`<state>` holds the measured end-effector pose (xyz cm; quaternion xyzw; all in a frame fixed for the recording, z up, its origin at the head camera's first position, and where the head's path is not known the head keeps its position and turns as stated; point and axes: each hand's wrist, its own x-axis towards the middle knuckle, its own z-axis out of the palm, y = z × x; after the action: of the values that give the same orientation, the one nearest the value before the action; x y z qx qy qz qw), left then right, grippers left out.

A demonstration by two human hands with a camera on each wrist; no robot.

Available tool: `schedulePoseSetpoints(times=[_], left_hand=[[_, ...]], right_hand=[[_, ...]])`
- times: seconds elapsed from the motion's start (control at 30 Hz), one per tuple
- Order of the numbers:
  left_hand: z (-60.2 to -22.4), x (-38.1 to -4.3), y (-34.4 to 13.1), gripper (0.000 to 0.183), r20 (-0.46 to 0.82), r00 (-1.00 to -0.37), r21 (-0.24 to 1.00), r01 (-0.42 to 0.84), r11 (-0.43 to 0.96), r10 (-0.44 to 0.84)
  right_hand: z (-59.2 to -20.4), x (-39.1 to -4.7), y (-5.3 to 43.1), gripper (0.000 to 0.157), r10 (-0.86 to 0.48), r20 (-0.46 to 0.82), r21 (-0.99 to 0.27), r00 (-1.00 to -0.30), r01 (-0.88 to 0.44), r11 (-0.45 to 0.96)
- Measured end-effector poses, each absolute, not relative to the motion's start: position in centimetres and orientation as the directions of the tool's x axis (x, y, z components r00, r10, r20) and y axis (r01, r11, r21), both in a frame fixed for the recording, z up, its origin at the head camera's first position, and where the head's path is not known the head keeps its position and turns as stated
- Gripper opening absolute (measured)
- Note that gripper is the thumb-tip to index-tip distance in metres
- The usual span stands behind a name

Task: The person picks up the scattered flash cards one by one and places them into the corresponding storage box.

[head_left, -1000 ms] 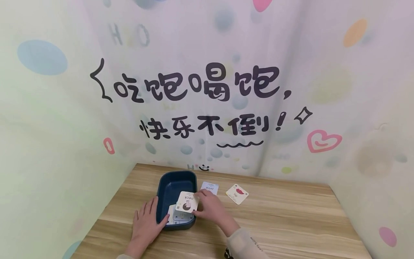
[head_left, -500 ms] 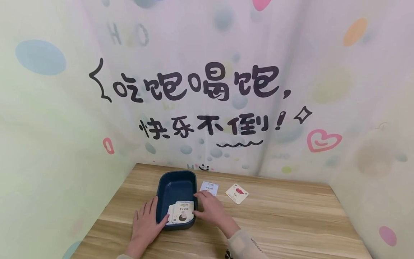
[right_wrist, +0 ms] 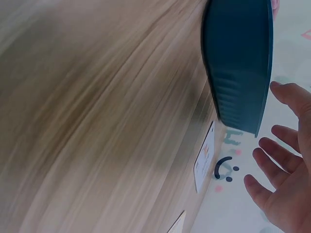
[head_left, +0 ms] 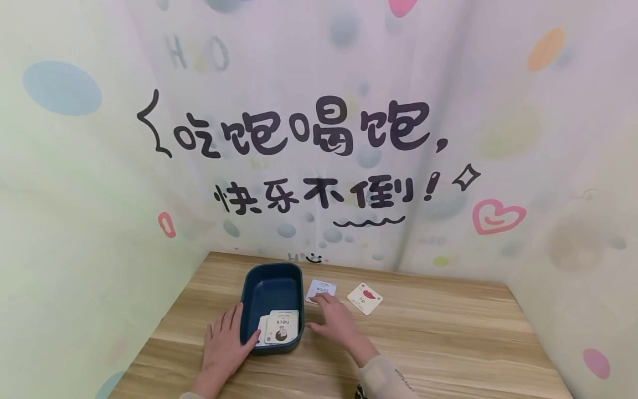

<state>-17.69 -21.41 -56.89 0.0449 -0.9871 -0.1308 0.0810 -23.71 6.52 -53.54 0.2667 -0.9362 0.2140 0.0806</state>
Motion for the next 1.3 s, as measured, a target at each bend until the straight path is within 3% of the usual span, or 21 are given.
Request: schedulePoseSetpoints(times=[0.77,1.3], left_hand=[[-57.1,-17.8,-21.5,0.09,0.134,-0.985,0.269,-0.074,0.96,-0.113],[-57.0,-17.7,-21.4,0.09,0.133,-0.985,0.277,-0.073,0.958,-0.113]], right_hand=[[-54.8,-24.5,10.1,0.058,-0.355,0.266,-0.444,-0.896,-0.441,0.78],[-54.7,-25.3,12.6,0.051,-0.187,0.359,-0.427,-0.914,-0.34,0.838]])
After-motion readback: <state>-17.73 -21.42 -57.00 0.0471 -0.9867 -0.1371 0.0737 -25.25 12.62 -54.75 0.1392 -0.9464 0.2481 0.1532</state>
